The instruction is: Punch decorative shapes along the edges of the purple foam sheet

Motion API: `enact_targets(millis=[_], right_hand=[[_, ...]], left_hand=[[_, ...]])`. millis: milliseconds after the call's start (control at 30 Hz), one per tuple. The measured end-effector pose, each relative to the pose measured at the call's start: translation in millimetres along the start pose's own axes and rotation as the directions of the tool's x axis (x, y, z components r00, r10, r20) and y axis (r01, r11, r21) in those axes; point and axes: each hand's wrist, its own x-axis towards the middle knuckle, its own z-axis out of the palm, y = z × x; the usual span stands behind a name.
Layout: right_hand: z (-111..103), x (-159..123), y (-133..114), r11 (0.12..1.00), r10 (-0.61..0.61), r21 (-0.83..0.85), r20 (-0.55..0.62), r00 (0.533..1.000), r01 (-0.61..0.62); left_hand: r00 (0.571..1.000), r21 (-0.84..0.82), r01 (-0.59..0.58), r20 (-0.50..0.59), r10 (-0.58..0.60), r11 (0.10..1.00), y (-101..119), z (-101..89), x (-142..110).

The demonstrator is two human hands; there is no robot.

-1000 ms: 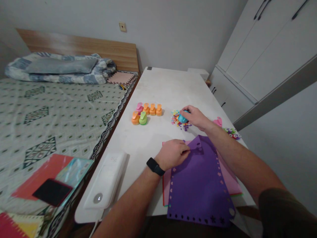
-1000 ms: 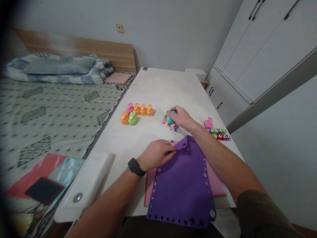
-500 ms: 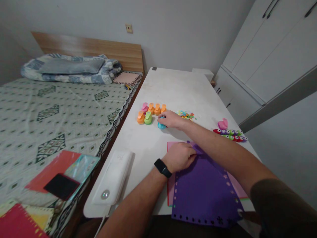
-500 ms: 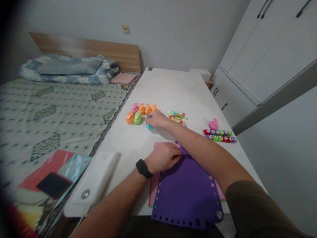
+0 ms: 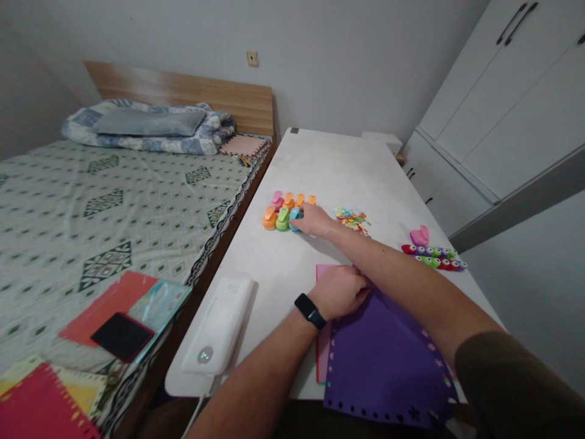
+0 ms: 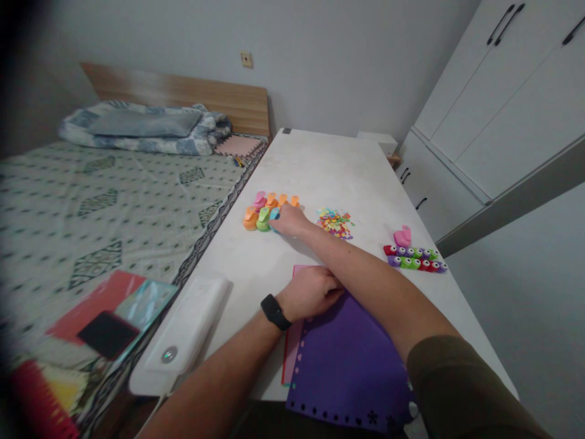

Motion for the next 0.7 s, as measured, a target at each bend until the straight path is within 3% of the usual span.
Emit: enact_targets(millis=[333,500,600,700], right_hand=[[-3,-4,10,0.999,-0.025,-0.024,-0.063,0.998,0.023],[-26,-19,17,0.995,-0.048,0.083,-0.060,0.997,0.052],[-50,-47,34,0.958,-0.093,0.275,0.034,0.995,0.080],[-68,-81,59,0.924,-0.100,0.382,0.214,0.972,0.011]], left_hand=[[1.000,0.010,0.011,0.023,-0.011,1.000,1,0.4,0],[1.000,0.045,-0.010,0.021,0.009,0.999,0,1.1,0],[1.000,0.076,-0.023,0.018,0.021,0.997,0,0.8,-1],[1.000,0.082,-0.022,0.014,0.021,0.996,1,0.8,-1]])
